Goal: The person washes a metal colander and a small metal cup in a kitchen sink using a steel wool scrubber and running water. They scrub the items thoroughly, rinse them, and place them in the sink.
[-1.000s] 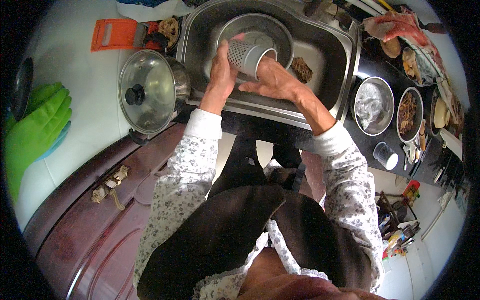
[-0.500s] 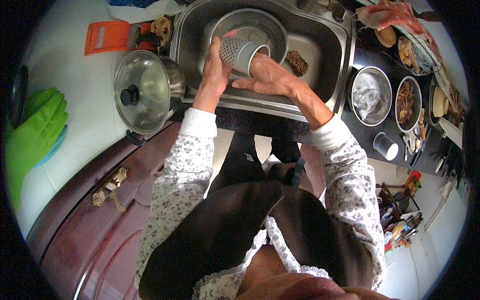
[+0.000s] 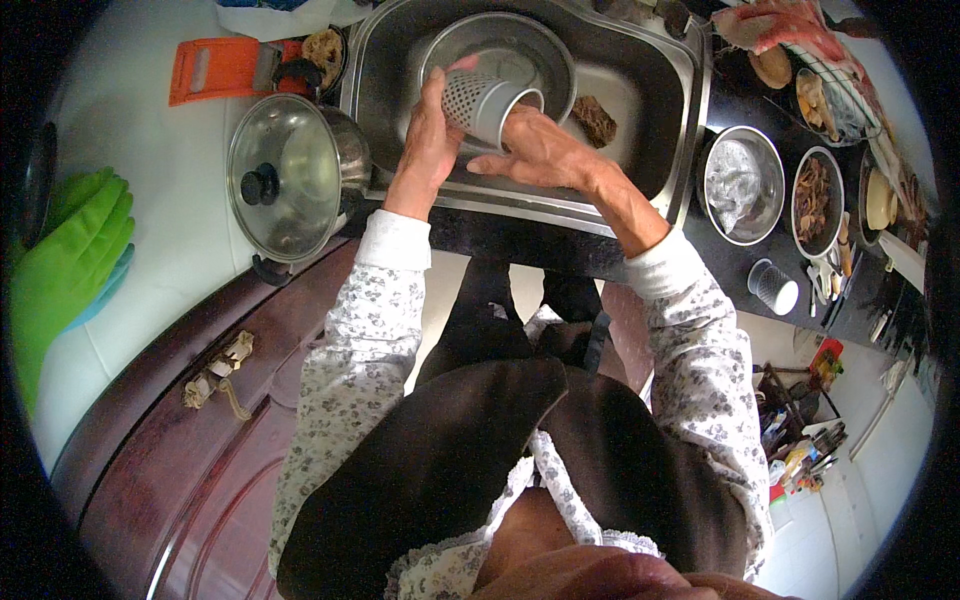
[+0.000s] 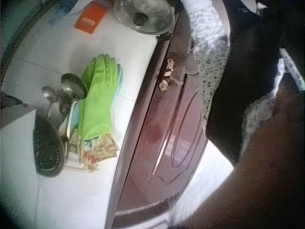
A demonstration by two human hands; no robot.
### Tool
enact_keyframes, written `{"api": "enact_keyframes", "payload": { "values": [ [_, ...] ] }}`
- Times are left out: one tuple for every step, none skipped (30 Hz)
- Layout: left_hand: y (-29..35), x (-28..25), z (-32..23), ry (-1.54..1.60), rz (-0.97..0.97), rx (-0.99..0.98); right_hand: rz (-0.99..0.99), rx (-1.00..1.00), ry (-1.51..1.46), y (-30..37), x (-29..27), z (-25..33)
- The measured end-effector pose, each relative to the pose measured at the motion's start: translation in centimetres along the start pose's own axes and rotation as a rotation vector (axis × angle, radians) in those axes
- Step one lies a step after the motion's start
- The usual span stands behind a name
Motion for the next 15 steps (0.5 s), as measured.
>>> {"api": "enact_keyframes", "payload": {
  "values": [
    [0.0, -0.2, 0.1, -0.002, 0.008, -0.012, 0.053, 0.028, 0.002, 0.0, 0.1, -0.1],
    [0.0, -0.5, 0.3, 0.006, 0.017, -0.024, 0.106, 0.056, 0.004, 0.0, 0.1, -0.2],
    [-0.1, -0.9, 0.6, 0.015, 0.026, -0.035, 0.139, 0.071, 0.029, 0.0, 0.1, -0.2],
    [-0.2, -1.1, 0.9, 0.024, 0.035, -0.047, 0.172, 0.086, 0.054, -0.2, 0.2, -0.2],
    [-0.2, -1.0, 1.0, 0.019, 0.029, -0.056, 0.205, 0.104, 0.082, -0.3, 0.0, -0.1],
    [-0.1, -1.2, 1.1, 0.01, 0.017, -0.062, 0.26, 0.172, 0.079, -0.4, -0.3, 0.5],
    [0.0, -1.3, 1.1, 0.001, 0.005, -0.068, 0.315, 0.239, 0.076, -0.5, -0.9, 1.5],
    [0.0, -1.1, 1.0, 0.033, -0.023, -0.069, 0.367, 0.312, 0.073, -0.4, -1.1, 1.9],
    [-0.1, -0.8, 0.9, 0.065, -0.051, -0.07, 0.229, 0.199, 0.109, -0.5, -1.1, 1.8],
    [-0.2, -0.5, 0.8, 0.097, -0.079, -0.071, 0.091, 0.086, 0.144, -0.4, -0.5, 1.3],
    [-0.3, -0.8, 0.6, 0.156, -0.156, -0.088, -0.044, -0.035, 0.174, -0.3, -0.6, 1.7],
    [-0.7, -1.2, 0.6, 0.216, -0.233, -0.105, -0.178, -0.064, 0.132, 0.0, -1.0, 1.9],
    [-0.8, -1.5, 0.5, 0.275, -0.31, -0.121, -0.313, -0.092, 0.09, 0.7, -1.6, 2.3],
    [-0.6, -1.5, 0.0, 0.261, -0.282, -0.062, -0.448, -0.119, 0.048, 1.3, -2.4, 2.7],
    [-0.9, -1.9, 0.1, 0.363, -0.225, -0.043, -0.492, -0.083, -0.044, 1.6, -3.1, 2.4]
  ]
}}
Point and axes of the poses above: each hand's wrist, its own y-axis away from the middle knuckle, its own x-axis out of the palm, z = x × y, the point moved 4 cm from there along -y, towards the middle knuckle, and after that the axes turned 11 degrees about x, right-handed, at the moved point
